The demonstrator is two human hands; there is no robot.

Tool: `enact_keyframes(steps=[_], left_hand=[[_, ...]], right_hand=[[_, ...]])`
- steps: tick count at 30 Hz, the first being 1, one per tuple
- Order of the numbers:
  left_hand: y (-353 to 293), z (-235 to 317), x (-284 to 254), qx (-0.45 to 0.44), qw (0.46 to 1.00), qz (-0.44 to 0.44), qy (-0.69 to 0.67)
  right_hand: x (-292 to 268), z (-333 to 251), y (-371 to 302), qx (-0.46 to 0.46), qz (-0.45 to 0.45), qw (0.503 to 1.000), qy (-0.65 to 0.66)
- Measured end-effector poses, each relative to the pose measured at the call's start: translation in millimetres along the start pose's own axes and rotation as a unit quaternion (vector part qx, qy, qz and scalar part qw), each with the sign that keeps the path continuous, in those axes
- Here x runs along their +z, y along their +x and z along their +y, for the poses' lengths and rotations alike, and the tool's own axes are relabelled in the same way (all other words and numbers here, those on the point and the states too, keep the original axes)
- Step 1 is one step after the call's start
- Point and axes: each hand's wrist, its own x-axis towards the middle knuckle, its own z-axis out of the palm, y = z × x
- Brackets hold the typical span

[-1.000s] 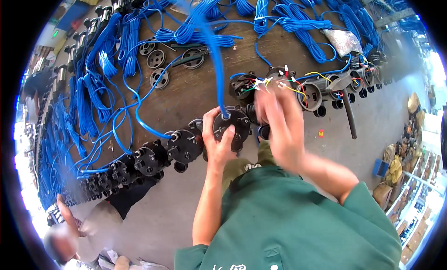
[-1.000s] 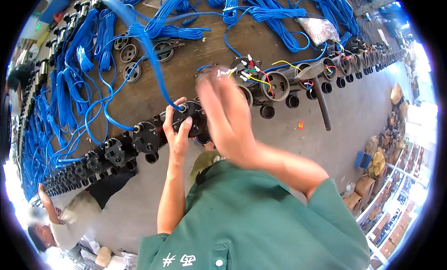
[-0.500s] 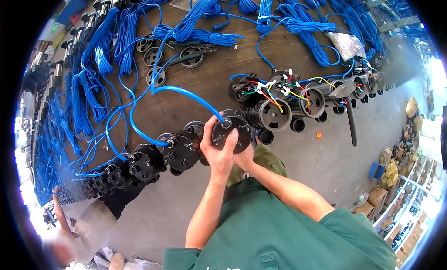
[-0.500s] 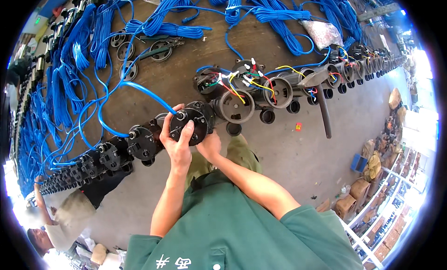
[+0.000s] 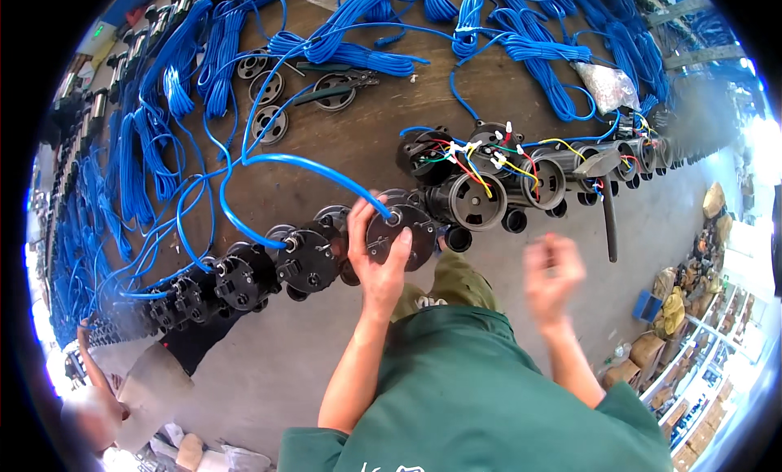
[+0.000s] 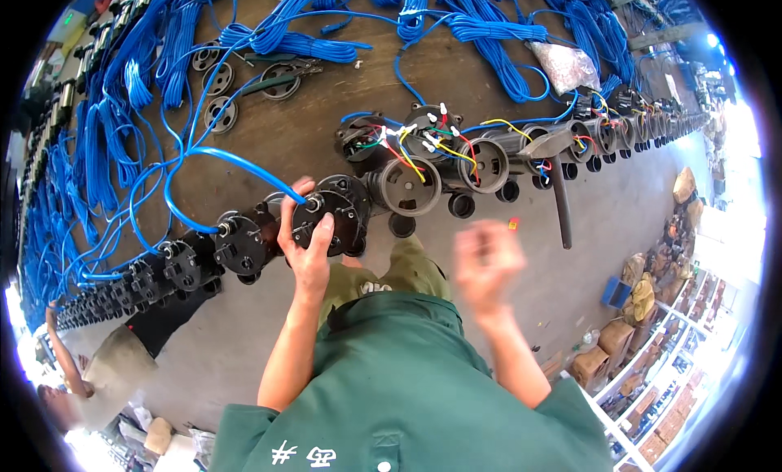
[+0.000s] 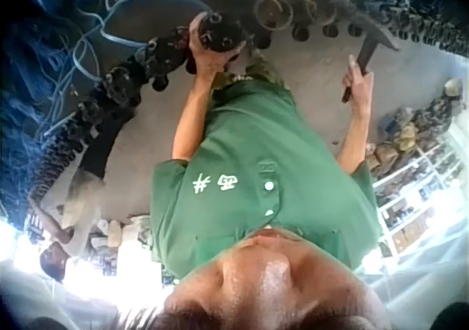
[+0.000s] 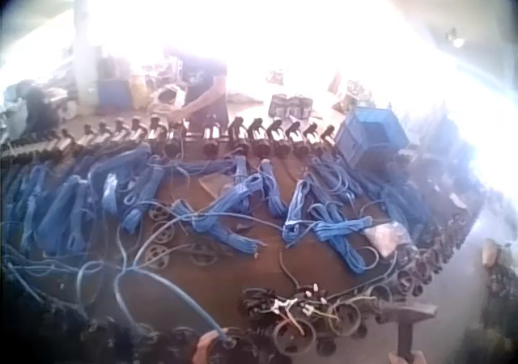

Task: The person assembles a series of water pumps by hand at a long workbench, inserting components into the pump housings and using a hammer to tap them into place.

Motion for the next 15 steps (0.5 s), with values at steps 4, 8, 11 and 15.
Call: enact_keyframes(steps=[4,8,11,15], left_hand=[[2.1,-7.2,0.7,0.112,0.994,0.004,-0.011],[5.6,-19.9,-7.2,0.172,0.979,-0.09,0.066],[3.5,-15.6,-8.8,0.182,0.975,-0.068,0.109],[3.1,-16.0,-6.4,0.169,0.978,-0.048,0.11]], right_hand=[[-63.8,117.5,45.6,0.063,0.086,0.9,-0.423],[-85.8,162.1,69.3,0.253,-0.058,0.937,-0.233],[-95.2,124.2,53.6,0.267,-0.016,0.957,-0.116],[-104.9,3.1,7.1,0.318,-0.123,0.896,0.285]])
